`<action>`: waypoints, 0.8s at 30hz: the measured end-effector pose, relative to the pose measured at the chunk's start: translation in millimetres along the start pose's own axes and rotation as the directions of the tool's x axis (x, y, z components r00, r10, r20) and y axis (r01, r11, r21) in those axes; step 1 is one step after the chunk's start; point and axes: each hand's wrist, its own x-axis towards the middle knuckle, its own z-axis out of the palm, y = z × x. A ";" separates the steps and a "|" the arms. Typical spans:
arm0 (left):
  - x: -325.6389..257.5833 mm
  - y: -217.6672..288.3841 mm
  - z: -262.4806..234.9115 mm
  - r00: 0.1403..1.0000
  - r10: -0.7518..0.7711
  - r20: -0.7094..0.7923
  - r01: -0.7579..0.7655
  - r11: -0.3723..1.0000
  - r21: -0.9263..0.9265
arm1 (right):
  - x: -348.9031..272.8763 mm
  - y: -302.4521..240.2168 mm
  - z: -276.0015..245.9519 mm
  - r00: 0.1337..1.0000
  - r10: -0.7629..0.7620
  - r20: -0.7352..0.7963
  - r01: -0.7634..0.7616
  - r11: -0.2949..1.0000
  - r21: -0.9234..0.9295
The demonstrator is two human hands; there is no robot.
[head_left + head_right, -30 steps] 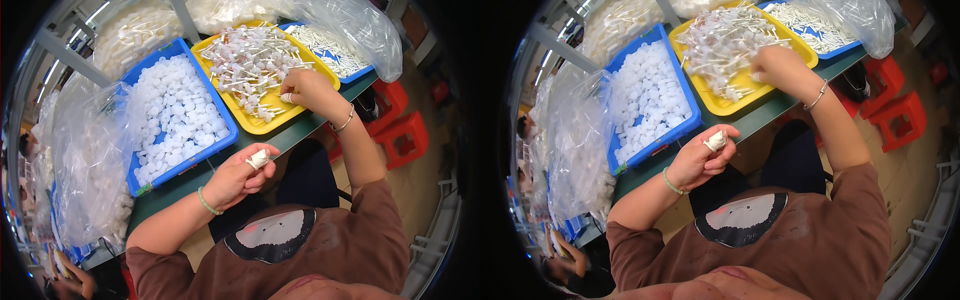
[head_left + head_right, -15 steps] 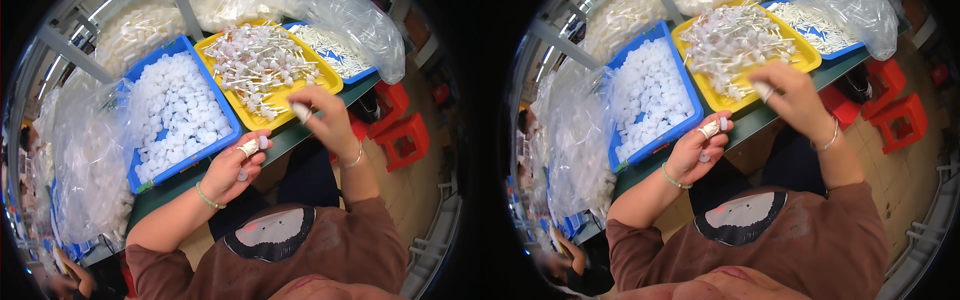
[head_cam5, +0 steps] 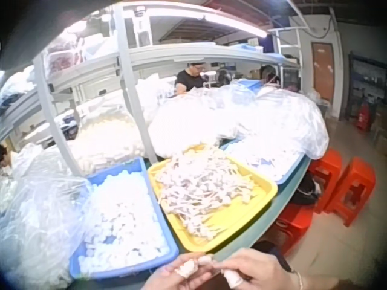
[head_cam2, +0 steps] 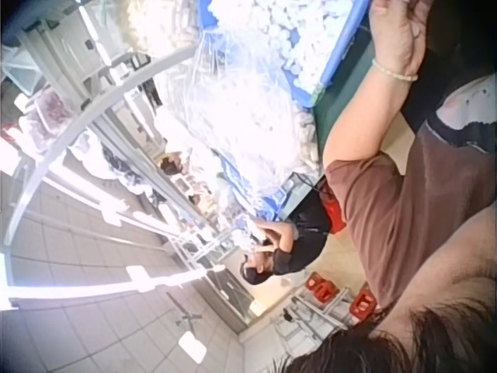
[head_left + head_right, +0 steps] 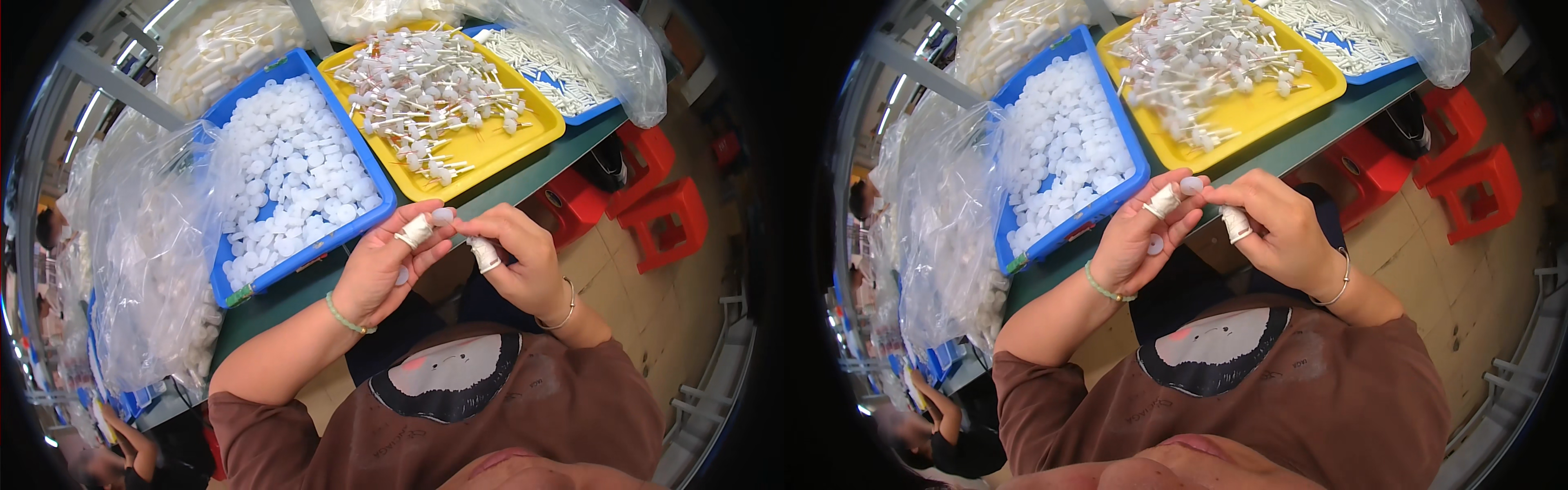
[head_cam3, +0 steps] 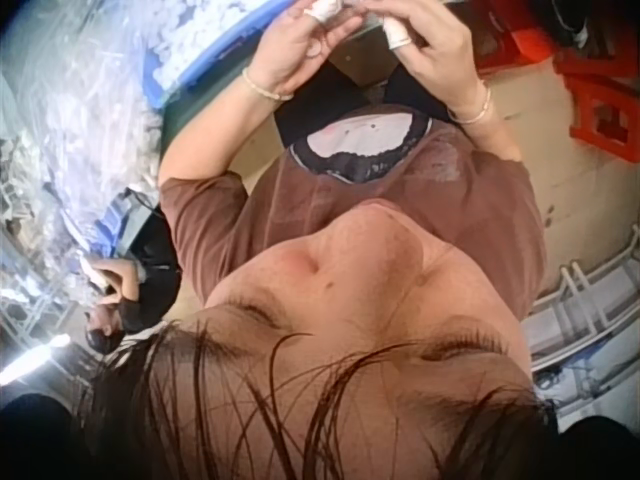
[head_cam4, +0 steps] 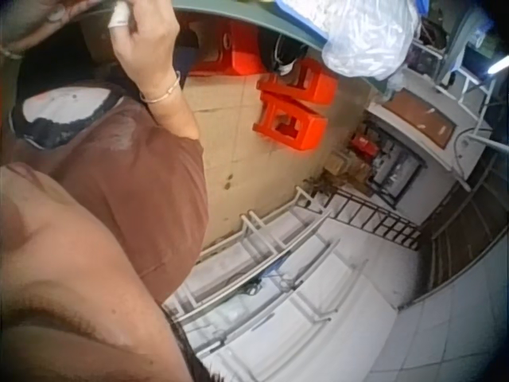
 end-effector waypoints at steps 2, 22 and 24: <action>0.5 0.4 -0.5 1.000 0.001 0.003 -0.001 1.000 0.015 | -0.6 -1.0 0.1 0.999 0.038 0.002 -0.038 0.999 -0.015; -0.7 -2.5 -0.5 0.999 0.015 -0.047 -0.012 0.999 0.049 | -3.6 0.9 3.1 0.999 -0.020 -0.037 0.015 0.991 -0.133; -0.4 -3.0 -0.8 0.999 0.019 -0.037 -0.017 0.999 0.047 | -4.1 2.8 4.2 0.998 -0.050 -0.049 0.042 0.989 -0.145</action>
